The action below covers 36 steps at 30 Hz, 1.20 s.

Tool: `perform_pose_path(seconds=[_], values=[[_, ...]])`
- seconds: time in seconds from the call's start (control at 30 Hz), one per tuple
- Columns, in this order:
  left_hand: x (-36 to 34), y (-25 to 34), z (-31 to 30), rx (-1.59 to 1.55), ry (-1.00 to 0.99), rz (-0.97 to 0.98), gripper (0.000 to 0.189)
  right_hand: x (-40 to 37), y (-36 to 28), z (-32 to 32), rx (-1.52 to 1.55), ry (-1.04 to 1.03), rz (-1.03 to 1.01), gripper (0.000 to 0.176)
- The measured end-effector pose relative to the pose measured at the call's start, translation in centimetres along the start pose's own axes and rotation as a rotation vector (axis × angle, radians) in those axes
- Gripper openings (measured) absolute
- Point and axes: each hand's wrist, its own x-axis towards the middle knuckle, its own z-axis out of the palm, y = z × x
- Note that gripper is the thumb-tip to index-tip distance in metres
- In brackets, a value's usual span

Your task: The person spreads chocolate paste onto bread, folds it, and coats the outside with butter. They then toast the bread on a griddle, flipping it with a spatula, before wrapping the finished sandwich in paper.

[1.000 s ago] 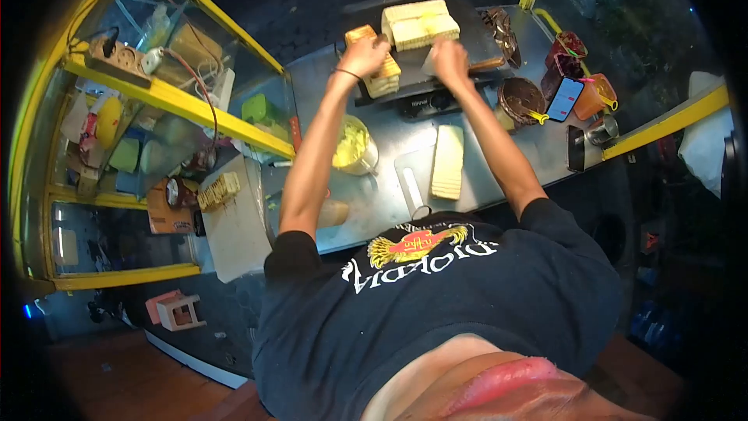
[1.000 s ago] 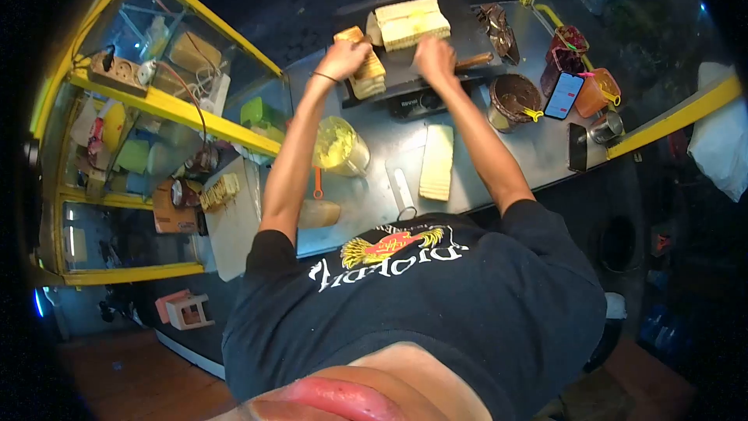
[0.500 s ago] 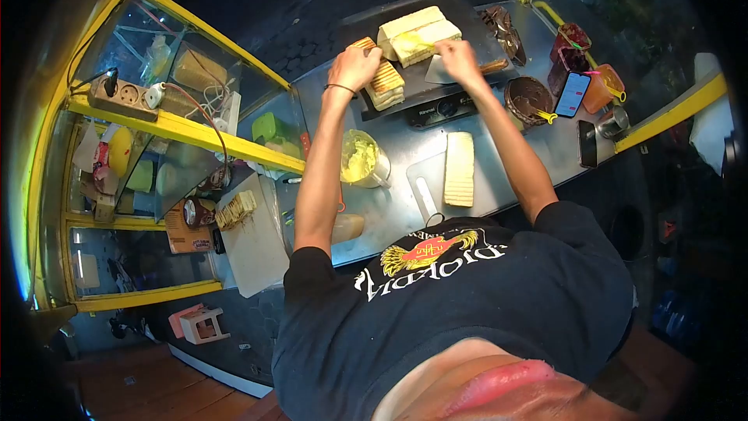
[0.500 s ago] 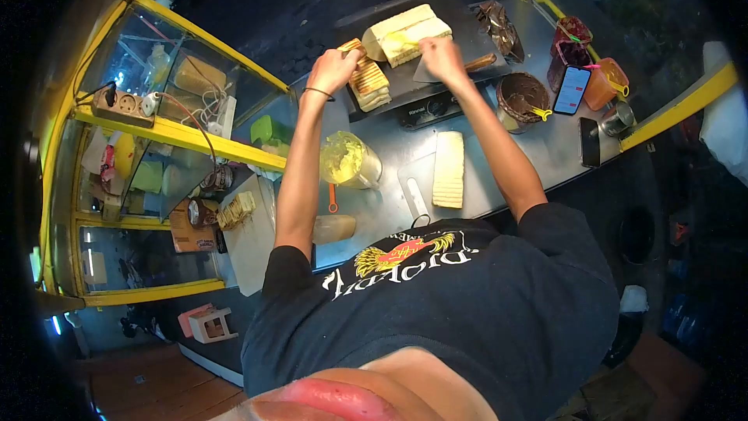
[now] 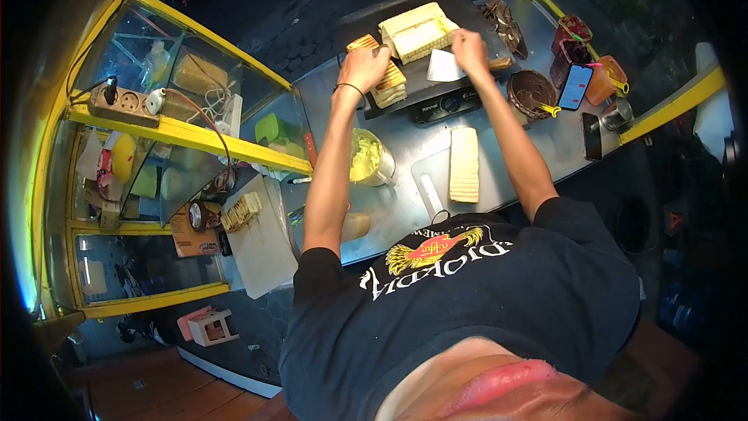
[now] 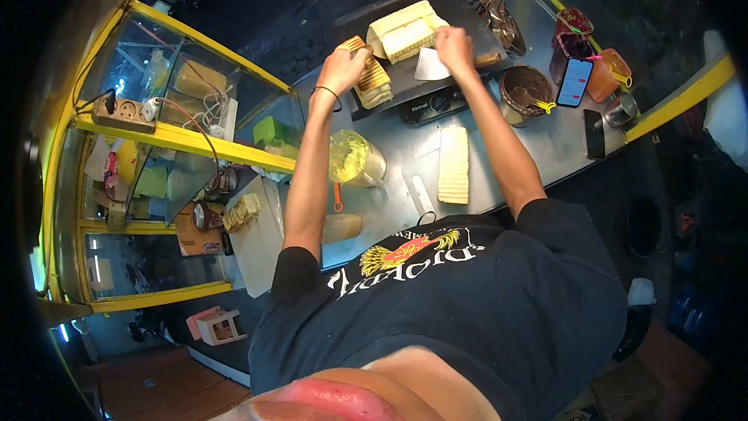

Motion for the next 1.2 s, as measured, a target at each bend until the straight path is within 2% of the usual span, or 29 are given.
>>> perform_pose_path(seconds=[0.03, 0.07, 0.13, 0.2, 0.23, 0.27, 0.3, 0.33, 0.37, 0.4, 0.47, 0.6, 0.67, 0.7, 0.73, 0.8, 0.87, 0.93, 1.0, 1.03, 1.13, 1.17, 1.2], values=[[0.0, 0.1, 0.3, 0.008, 0.056, 0.028, 0.052, -0.2, 1.2, 2.1, 0.039, -0.067, -0.022, 0.025], [0.1, 0.2, 0.5, 0.015, 0.112, 0.056, 0.049, -1.6, 0.3, 2.5, 0.227, -0.169, -0.121, 0.025], [0.2, -0.3, 0.0, 0.018, 0.099, 0.016, 0.053, -3.1, -1.5, 0.9, 0.161, -0.221, -0.143, 0.026], [0.1, -0.5, -0.4, 0.021, 0.092, -0.03, 0.056, -2.0, -2.1, -2.0, 0.159, -0.109, -0.112, 0.031], [0.0, -0.7, -0.4, 0.025, 0.074, -0.025, 0.056, -1.2, -2.2, -2.3, -0.025, 0.088, -0.1, 0.035], [-0.4, -0.8, -0.2, 0.026, 0.051, -0.022, 0.057, -1.0, -2.5, -3.0, -0.179, 0.119, -0.096, 0.036], [0.3, -1.6, 0.8, 0.029, 0.059, 0.086, 0.057, -1.7, -2.2, -2.3, -0.26, -0.011, -0.064, 0.035], [-0.1, -1.4, 1.1, 0.029, 0.056, 0.086, 0.057, -2.3, -1.9, -1.0, -0.338, -0.135, -0.033, 0.035], [-0.2, -0.6, 1.0, 0.019, 0.042, 0.08, 0.058, -3.5, -2.4, -0.1, -0.352, -0.262, -0.176, 0.034], [-0.2, 0.4, 0.5, 0.008, 0.034, 0.078, 0.058, -4.7, -2.8, 0.7, -0.132, -0.229, -0.37, 0.033], [-0.7, 0.9, 0.0, 0.003, 0.054, 0.06, 0.058, -4.7, -4.0, -0.1, 0.027, -0.259, -0.328, 0.032], [-1.0, -0.2, -0.2, 0.001, 0.056, -0.012, 0.058, -0.8, -2.3, -2.6, -0.153, 0.073, 0.02, 0.03], [-1.3, 0.6, 0.1, -0.038, -0.007, 0.031, 0.059, -1.6, -1.8, -0.7, -0.188, -0.042, 0.02, 0.03], [-1.5, 1.3, 0.2, 0.006, -0.014, 0.023, 0.061, -1.9, -0.1, 1.7, 0.04, -0.133, -0.138, 0.029], [-1.8, 2.0, 0.1, 0.049, 0.014, 0.061, 0.061, -3.8, -2.6, 1.5, 0.141, -0.209, -0.176, 0.028], [-0.9, 1.0, 0.9, 0.026, 0.069, 0.015, 0.061, -3.7, -3.5, 0.8, 0.069, -0.27, -0.106, 0.029], [-1.1, 0.8, 0.5, -0.018, 0.048, -0.014, 0.061, -3.2, -4.3, -0.6, 0.023, -0.102, -0.049, 0.029], [-1.3, 0.5, 0.7, -0.064, 0.015, -0.04, 0.061, -3.2, -4.1, 0.0, -0.071, -0.098, -0.067, 0.028], [-1.0, 0.5, 1.1, -0.129, 0.049, -0.061, 0.062, -3.9, -3.9, 1.1, 0.02, -0.34, -0.229, 0.027], [-0.6, 0.1, 1.1, -0.104, 0.065, -0.08, 0.062, -3.5, -4.5, 0.3, 0.039, -0.373, -0.225, 0.027], [-0.5, -0.9, 0.8, -0.164, 0.09, -0.057, 0.062, -1.3, -2.8, -1.2, 0.105, -0.155, -0.083, 0.028], [-0.9, -0.8, 0.6, -0.219, 0.075, -0.043, 0.062, -1.2, -2.5, -1.3, 0.016, -0.015, -0.044, 0.03], [-0.8, -0.4, 0.7, -0.22, 0.074, -0.04, 0.062, -1.5, -2.3, -0.6, 0.014, -0.012, -0.044, 0.03]])
